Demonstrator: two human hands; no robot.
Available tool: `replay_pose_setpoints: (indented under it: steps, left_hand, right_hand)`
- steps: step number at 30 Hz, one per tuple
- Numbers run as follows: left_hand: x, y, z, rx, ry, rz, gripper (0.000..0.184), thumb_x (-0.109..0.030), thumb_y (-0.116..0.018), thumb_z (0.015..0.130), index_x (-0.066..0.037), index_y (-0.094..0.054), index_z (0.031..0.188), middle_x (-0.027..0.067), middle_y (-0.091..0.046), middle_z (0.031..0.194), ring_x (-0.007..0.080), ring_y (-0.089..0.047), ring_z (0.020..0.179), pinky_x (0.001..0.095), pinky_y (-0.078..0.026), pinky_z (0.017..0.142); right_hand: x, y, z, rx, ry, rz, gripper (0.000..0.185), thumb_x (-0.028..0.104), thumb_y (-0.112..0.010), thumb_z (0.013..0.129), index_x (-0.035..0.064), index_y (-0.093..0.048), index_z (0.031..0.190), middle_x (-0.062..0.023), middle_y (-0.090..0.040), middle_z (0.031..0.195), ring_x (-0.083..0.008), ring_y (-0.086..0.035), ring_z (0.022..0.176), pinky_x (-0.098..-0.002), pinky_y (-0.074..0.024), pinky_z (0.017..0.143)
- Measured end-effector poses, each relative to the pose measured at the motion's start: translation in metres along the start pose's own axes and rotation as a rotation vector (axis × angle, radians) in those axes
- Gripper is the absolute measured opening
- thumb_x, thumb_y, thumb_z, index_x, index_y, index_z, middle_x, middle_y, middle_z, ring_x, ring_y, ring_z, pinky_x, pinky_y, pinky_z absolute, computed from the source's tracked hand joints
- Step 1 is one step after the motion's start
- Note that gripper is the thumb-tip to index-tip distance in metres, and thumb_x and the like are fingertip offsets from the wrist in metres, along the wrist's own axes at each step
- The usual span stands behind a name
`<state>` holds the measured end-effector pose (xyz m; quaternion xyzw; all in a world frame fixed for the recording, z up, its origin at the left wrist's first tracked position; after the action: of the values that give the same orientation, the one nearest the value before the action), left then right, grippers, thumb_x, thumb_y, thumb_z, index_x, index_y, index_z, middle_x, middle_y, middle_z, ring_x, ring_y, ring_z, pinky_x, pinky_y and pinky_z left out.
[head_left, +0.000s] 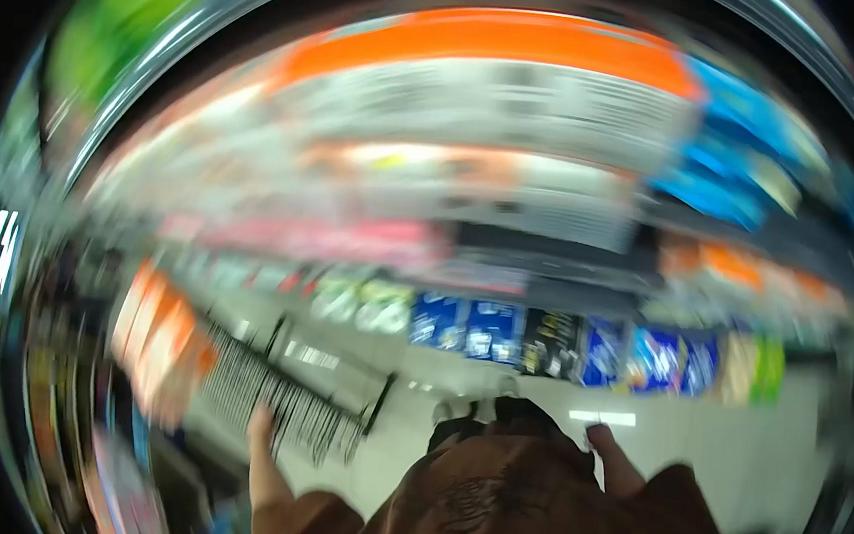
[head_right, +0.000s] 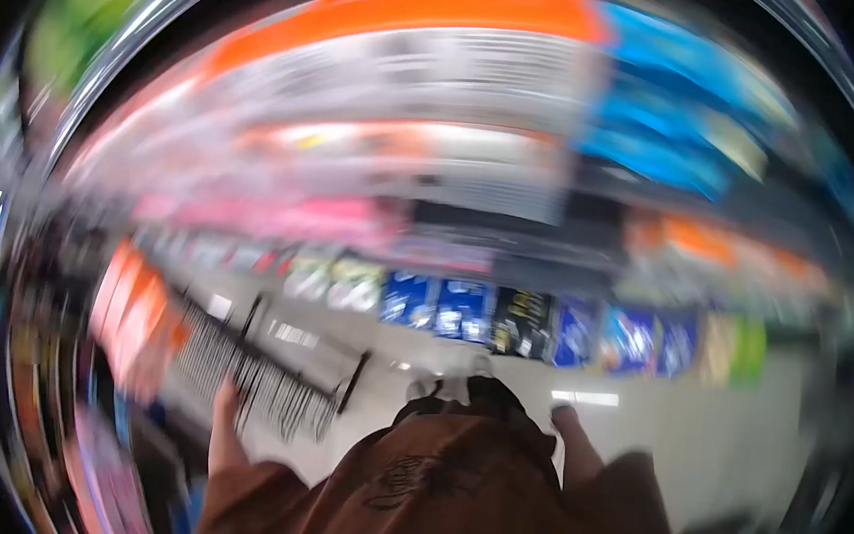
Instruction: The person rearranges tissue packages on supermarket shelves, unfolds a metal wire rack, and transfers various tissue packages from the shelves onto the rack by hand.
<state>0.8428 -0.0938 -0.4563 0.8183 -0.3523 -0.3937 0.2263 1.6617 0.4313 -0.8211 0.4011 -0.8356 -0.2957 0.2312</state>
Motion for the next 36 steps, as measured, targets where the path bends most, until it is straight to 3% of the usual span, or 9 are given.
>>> replay_pose_setpoints:
  steps: [1,4,6,9,19,27,30,32,36]
  left_hand:
    - [0.011,-0.015,-0.001,-0.039,0.008,0.003,0.059,-0.045,-0.040,0.103,-0.006,-0.047,0.147,0.0169,-0.062,0.132,0.0301,-0.060,0.117,0.0388,-0.046,0.102]
    - [-0.039,-0.027,-0.099,-0.181,-0.044,0.578,0.059,-0.056,-0.040,0.096,-0.009,-0.062,0.126,0.0204,-0.063,0.127,0.0371,-0.060,0.118,0.0468,-0.045,0.101]
    - [-0.042,-0.038,-0.126,-0.236,0.030,0.617,0.071,-0.064,-0.026,0.096,-0.014,-0.066,0.129,0.0186,-0.058,0.139,0.0425,-0.058,0.121,0.0528,-0.040,0.107]
    - [-0.051,-0.051,-0.182,-0.225,0.044,0.583,0.071,-0.057,-0.025,0.095,-0.008,-0.074,0.111,0.0160,-0.069,0.120,0.0341,-0.063,0.117,0.0468,-0.045,0.101]
    - [-0.014,-0.099,-0.287,-0.222,0.031,0.521,0.071,-0.058,-0.029,0.094,-0.006,-0.070,0.121,0.0182,-0.066,0.127,0.0341,-0.061,0.121,0.0450,-0.047,0.101]
    - [-0.020,-0.162,-0.358,-0.155,-0.064,0.444,0.075,-0.062,-0.028,0.094,-0.006,-0.073,0.116,0.0203,-0.069,0.119,0.0369,-0.065,0.114,0.0455,-0.051,0.096]
    - [-0.016,-0.186,-0.380,-0.079,-0.122,0.414,0.075,-0.062,-0.027,0.094,-0.006,-0.072,0.118,0.0206,-0.068,0.122,0.0382,-0.064,0.116,0.0450,-0.049,0.102]
    - [-0.016,-0.203,-0.393,-0.035,-0.149,0.387,0.077,-0.060,-0.026,0.096,-0.002,-0.070,0.118,0.0234,-0.065,0.126,0.0403,-0.060,0.120,0.0459,-0.046,0.105]
    - [-0.006,-0.235,-0.427,-0.025,-0.147,0.434,0.072,-0.055,-0.027,0.094,-0.004,-0.070,0.120,0.0220,-0.066,0.125,0.0388,-0.062,0.118,0.0442,-0.047,0.103]
  right_hand:
    - [-0.020,0.007,-0.003,-0.109,-0.182,0.479,0.014,0.020,-0.060,0.083,0.0102,-0.070,0.085,-0.0151,-0.070,0.087,-0.0272,-0.069,0.085,-0.0455,-0.0526,0.070]
    - [0.000,0.098,-0.013,-0.212,0.321,-0.061,0.024,0.032,-0.078,0.075,0.0106,-0.068,0.078,-0.0103,-0.070,0.080,-0.0306,-0.069,0.077,-0.0431,-0.0559,0.071]
    - [-0.009,0.131,0.002,-0.111,0.194,0.470,0.024,0.029,-0.065,0.085,0.0073,-0.066,0.094,-0.0119,-0.068,0.080,-0.0313,-0.068,0.071,-0.0456,-0.0546,0.062]
    - [0.002,0.165,-0.005,0.255,-0.310,1.126,0.027,0.025,-0.050,0.091,0.0052,-0.060,0.105,-0.0133,-0.065,0.084,-0.0279,-0.066,0.064,-0.0413,-0.0499,0.050]
    - [0.060,0.255,0.001,0.059,-0.089,0.928,0.029,0.016,-0.053,0.090,0.0018,-0.064,0.113,-0.0076,-0.063,0.080,-0.0176,-0.060,0.057,-0.0307,-0.0459,0.048]
    - [0.186,0.250,-0.053,0.040,0.498,0.674,0.033,0.020,-0.057,0.093,0.0000,-0.066,0.119,-0.0126,-0.071,0.100,-0.0206,-0.068,0.081,-0.0334,-0.0547,0.073]
    - [0.230,0.305,-0.140,-0.166,0.620,0.544,0.033,0.022,-0.061,0.092,0.0009,-0.066,0.118,-0.0197,-0.069,0.100,-0.0317,-0.069,0.093,-0.0406,-0.0539,0.085]
    - [0.252,0.328,-0.169,-0.189,0.663,0.469,0.038,0.018,-0.063,0.091,0.0021,-0.061,0.125,-0.0216,-0.065,0.111,-0.0385,-0.063,0.109,-0.0420,-0.0505,0.094]
    - [0.311,0.394,-0.236,-0.629,1.012,0.221,0.059,0.005,-0.063,0.083,0.0058,-0.046,0.139,-0.0193,-0.046,0.143,-0.0417,-0.049,0.125,-0.0475,-0.0412,0.106]
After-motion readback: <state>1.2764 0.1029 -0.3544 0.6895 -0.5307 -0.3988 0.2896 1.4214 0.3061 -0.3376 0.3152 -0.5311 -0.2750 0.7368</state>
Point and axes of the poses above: each hand's wrist, its own z-axis towards the middle knuckle, its own y-axis out of the back of the hand, x = y × z, the point moved 6 cm from there along z, towards the middle knuckle
